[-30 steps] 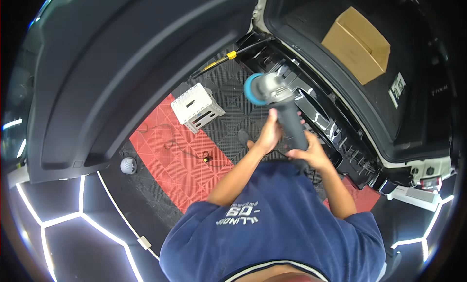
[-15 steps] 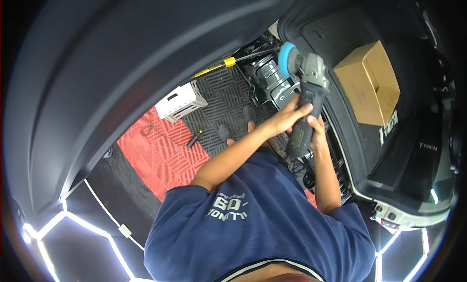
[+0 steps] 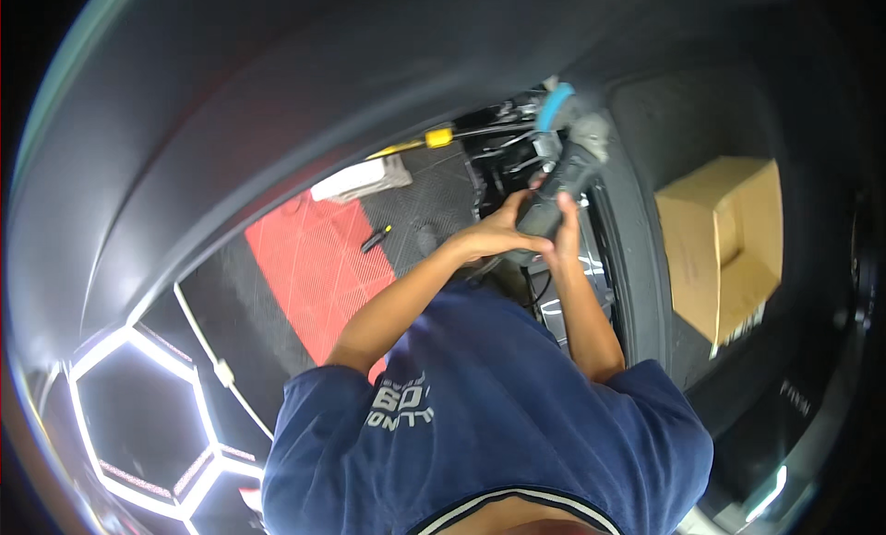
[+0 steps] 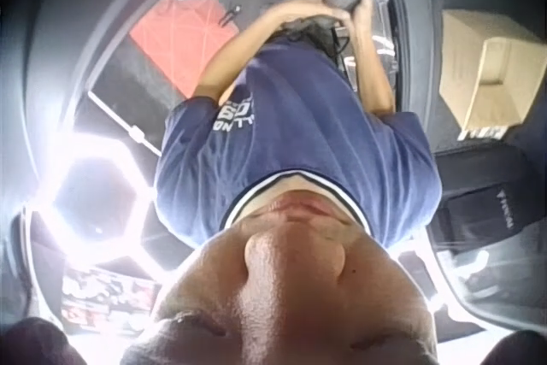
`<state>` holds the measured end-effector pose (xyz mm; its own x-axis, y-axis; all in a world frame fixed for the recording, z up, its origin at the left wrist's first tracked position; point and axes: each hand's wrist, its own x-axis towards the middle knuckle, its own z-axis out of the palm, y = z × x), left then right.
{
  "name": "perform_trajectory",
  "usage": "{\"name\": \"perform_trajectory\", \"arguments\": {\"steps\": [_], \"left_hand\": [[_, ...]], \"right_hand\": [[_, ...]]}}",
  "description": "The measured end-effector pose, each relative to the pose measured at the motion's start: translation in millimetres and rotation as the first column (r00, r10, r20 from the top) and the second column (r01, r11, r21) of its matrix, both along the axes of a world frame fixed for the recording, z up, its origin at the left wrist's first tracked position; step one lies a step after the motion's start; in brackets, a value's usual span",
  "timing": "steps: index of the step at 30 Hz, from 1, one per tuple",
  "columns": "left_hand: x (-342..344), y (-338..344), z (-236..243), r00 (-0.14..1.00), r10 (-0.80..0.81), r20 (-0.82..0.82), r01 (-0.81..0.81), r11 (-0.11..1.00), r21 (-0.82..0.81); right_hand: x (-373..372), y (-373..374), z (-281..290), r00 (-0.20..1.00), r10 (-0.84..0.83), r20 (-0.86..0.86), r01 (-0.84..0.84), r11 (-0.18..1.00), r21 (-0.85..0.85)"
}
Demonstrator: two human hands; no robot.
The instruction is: The recorder uses a power polisher on the interior surface of a car's rear panel.
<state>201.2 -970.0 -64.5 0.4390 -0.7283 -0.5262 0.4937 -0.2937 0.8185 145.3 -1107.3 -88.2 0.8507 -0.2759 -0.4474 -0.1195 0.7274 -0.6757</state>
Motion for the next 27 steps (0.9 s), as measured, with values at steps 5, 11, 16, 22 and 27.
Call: {"name": "perform_trajectory", "arguments": {"steps": [5, 11, 16, 22, 27], "left_hand": [[2.6, -18.9, 34.7, 0.918, 0.009, 0.397, -0.021, 0.999, 0.026], [-7.2, 9.7, 42.8, 0.894, -0.111, 0.434, 0.137, 0.99, -0.029], [-31.9, 94.6, -8.2, 0.926, -0.26, 0.275, 0.282, 0.958, -0.044], [-84.2, 266.5, -74.8, 0.776, -0.15, 0.612, -0.277, 0.791, 0.546], [-169.1, 409.7, -53.6, 0.719, 0.01, 0.695, -0.605, 0.501, 0.618]], "right_hand": [[5.6, -33.9, -12.0, 0.965, 0.031, 0.26, -0.061, 0.992, 0.109], [16.4, -51.0, 6.0, 0.988, 0.067, 0.136, -0.11, 0.935, 0.336], [19.1, -68.3, 42.1, 0.918, 0.146, 0.369, -0.288, 0.885, 0.366], [28.6, -71.7, 78.9, 0.916, 0.092, 0.391, -0.156, 0.979, 0.134], [19.9, -57.1, 77.1, 0.929, -0.032, 0.369, -0.049, 0.977, 0.208]]}}
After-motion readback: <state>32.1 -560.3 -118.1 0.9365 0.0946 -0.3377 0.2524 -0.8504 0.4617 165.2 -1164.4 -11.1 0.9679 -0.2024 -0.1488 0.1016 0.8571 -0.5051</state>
